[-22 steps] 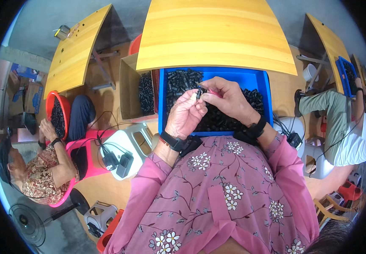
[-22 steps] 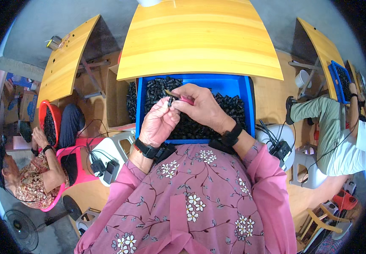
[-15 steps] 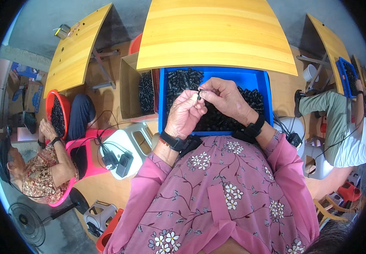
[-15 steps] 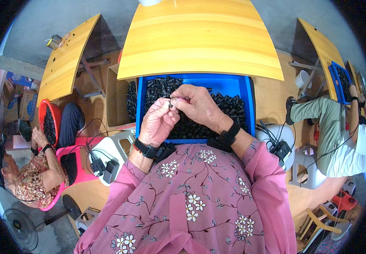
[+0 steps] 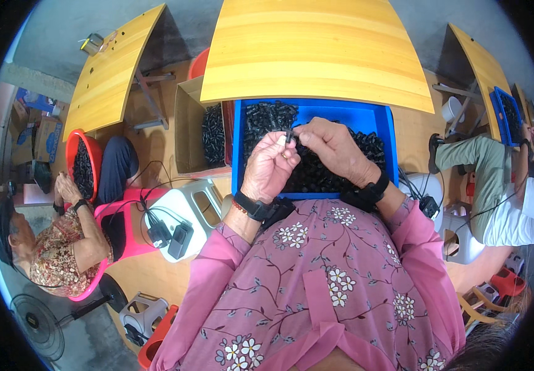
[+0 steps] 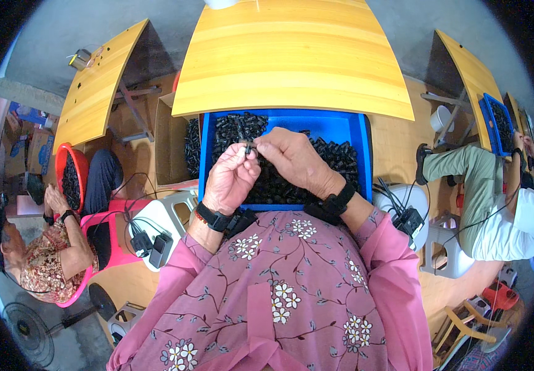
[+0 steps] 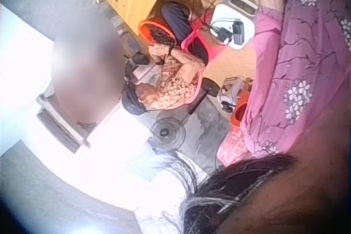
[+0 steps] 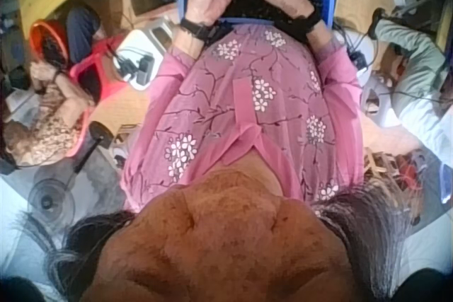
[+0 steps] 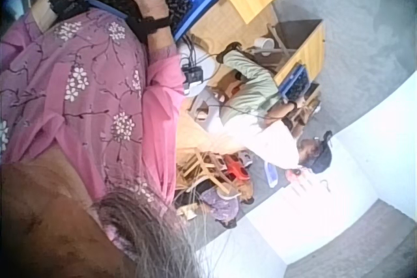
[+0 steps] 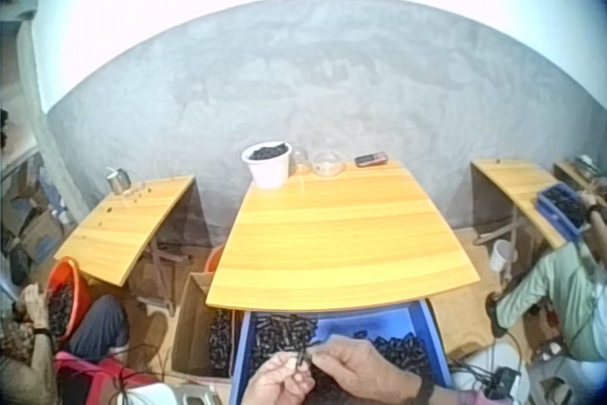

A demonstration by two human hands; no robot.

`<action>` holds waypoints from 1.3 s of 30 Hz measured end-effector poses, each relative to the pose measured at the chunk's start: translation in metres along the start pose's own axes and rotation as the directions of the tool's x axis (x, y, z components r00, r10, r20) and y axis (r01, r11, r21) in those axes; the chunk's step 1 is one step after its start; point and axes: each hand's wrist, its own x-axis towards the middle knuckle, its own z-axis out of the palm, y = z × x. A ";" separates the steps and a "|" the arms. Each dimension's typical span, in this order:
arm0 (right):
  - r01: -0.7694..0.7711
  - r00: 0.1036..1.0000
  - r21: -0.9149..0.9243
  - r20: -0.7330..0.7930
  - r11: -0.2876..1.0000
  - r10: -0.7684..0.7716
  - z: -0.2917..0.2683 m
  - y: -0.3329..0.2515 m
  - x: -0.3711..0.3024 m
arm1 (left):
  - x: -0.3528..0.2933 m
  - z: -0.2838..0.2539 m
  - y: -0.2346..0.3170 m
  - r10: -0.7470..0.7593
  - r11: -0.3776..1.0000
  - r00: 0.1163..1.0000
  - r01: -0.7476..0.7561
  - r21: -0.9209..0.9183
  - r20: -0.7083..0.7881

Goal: Assembling small black plastic components by hand at a workstation.

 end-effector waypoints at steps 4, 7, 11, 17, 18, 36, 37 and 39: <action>0.206 0.979 -0.222 0.061 0.953 -0.197 0.004 -0.003 -0.003 | 0.000 0.003 -0.002 0.035 0.999 0.998 -0.036 -0.026 -0.055; 0.246 0.969 -0.259 0.070 0.934 -0.236 0.007 -0.005 -0.002 | -0.002 0.006 -0.002 0.048 0.998 0.996 -0.050 -0.027 -0.082; 0.234 0.972 -0.311 0.042 0.921 -0.233 0.007 -0.002 -0.001 | -0.001 0.004 -0.002 0.053 0.999 0.994 -0.053 0.002 -0.091; 0.214 0.976 -0.271 0.018 0.939 -0.217 0.001 0.002 0.000 | 0.002 -0.006 -0.002 0.033 0.999 0.997 -0.031 -0.043 0.064; 0.210 0.977 -0.238 0.009 0.948 -0.214 0.002 -0.001 -0.001 | 0.002 -0.006 -0.003 0.039 0.998 0.998 -0.036 -0.058 0.055; 0.260 0.965 -0.251 0.027 0.932 -0.262 0.003 0.006 0.000 | -0.001 0.001 -0.005 0.068 0.997 0.998 -0.068 -0.032 0.006; 0.238 0.969 -0.250 0.001 0.938 -0.246 0.002 0.007 0.000 | -0.001 0.000 -0.005 0.049 0.998 0.999 -0.048 -0.050 0.018; 0.239 0.969 -0.238 -0.006 0.941 -0.247 0.000 0.007 0.000 | -0.001 0.000 -0.003 0.033 0.997 0.999 -0.032 -0.065 0.028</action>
